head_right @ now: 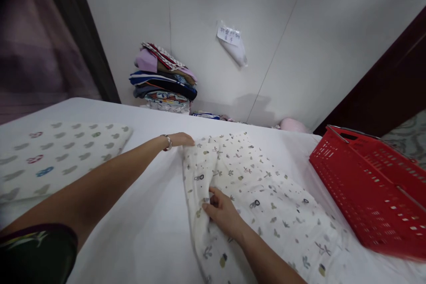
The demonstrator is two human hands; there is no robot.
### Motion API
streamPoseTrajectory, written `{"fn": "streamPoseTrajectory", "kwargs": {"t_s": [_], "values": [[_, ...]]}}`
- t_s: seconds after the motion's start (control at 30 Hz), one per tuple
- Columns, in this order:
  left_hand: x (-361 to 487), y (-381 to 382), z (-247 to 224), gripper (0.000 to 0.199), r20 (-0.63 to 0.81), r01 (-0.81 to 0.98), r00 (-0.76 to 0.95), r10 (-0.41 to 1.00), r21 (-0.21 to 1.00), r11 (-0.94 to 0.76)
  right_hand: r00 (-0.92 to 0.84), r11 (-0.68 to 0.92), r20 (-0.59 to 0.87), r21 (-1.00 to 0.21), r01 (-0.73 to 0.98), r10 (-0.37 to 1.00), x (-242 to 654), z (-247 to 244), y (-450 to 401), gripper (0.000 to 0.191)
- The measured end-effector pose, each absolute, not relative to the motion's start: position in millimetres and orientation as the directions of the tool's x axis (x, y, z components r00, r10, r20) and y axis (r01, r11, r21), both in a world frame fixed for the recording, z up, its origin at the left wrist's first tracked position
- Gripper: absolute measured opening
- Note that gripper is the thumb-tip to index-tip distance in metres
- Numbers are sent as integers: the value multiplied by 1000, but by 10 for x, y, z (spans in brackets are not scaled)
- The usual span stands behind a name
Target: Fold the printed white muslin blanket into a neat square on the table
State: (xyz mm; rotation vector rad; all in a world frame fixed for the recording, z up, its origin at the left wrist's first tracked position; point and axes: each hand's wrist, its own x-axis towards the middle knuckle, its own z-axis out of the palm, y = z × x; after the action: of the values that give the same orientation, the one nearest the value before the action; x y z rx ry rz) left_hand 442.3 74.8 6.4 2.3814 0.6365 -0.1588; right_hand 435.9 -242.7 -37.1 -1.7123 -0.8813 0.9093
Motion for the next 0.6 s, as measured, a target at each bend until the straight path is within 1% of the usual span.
{"fn": "streamPoseTrajectory", "kwargs": {"t_s": [0.1,0.17,0.27,0.37,0.43,0.5,0.6], "values": [[4329,732,53,38,-236,479,875,423,557,-678,458,-350,-247,-924,154,854,4344,-435,-2404,51],[4294,722,7,35,-200,450,885,420,594,-667,468,-383,-244,-895,227,850,4331,-441,-2397,51],[4257,762,-70,29,-135,360,907,398,737,-571,453,-397,-222,-853,339,864,4284,-366,-2402,49],[4174,860,-98,28,-64,226,911,406,903,-365,437,-399,-206,-819,412,875,4185,-241,-2426,52],[4075,931,-94,29,-27,160,892,452,953,-257,424,-394,-184,-779,488,887,4096,-180,-2456,56],[3959,988,-97,31,-36,184,862,505,952,-246,394,-383,-164,-720,579,904,4006,-161,-2500,59],[3816,1043,-148,32,-110,349,821,560,873,-341,341,-357,-153,-631,689,927,3898,-198,-2585,60]]}}
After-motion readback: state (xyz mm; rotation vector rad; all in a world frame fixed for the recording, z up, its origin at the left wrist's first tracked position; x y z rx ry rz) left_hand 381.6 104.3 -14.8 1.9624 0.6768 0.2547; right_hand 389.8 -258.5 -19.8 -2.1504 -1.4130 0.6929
